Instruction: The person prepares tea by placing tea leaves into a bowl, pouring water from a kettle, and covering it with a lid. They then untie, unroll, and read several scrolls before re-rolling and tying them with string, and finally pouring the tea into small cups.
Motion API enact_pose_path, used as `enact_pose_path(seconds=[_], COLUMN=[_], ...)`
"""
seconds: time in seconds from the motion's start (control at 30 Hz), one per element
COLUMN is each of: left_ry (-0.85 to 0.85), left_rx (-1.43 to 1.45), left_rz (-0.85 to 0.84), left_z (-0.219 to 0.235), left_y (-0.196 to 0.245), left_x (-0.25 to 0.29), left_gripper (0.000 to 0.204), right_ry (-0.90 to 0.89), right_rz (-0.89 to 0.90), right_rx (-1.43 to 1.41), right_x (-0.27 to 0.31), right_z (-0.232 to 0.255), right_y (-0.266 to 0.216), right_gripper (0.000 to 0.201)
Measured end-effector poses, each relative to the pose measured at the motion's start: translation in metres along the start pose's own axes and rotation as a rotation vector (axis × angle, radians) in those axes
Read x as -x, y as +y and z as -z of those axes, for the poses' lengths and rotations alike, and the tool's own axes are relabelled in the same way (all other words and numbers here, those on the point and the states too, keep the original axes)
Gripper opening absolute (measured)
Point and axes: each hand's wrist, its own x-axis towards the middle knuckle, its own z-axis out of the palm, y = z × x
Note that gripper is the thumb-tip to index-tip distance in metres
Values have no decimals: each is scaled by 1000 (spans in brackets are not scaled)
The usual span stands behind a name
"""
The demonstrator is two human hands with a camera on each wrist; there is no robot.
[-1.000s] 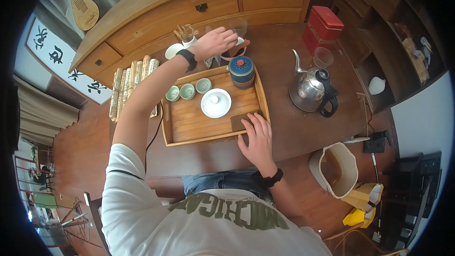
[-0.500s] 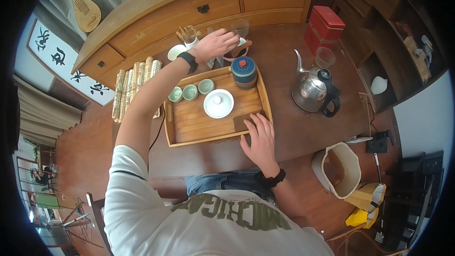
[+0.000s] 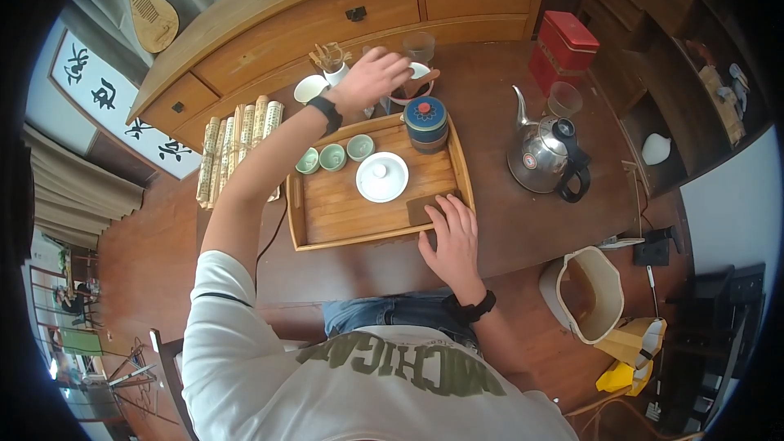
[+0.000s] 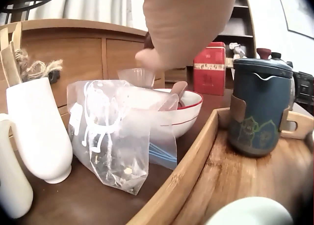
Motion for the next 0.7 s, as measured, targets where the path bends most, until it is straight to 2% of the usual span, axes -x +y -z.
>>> enact_pose_path(seconds=[0.1,0.13,0.23,0.27,0.5,0.53,0.7], left_ry=[7,21,75,90,-144,-170,-231], left_rx=[308,453,674,684,947,1007,986], left_rz=[514,633,756,757,694,731,619], left_z=[9,12,19,21,25,24,12], left_y=[15,15,15,17,48,53,60], left_x=[11,15,33,39,63,63,59], left_gripper=[53,60,60,61,63,65,70], right_ry=[11,11,-1,-5,-17,-17,-15], right_rz=[6,5,6,4,3,4,3], right_rx=[1,-2,7,7,27,29,37], right_x=[-2,0,-1,-1,-2,-2,-1], right_z=[0,0,-1,0,-1,-2,-3], right_y=[2,1,1,0,-1,-1,-1], right_gripper=[46,46,45,45,45,45,45])
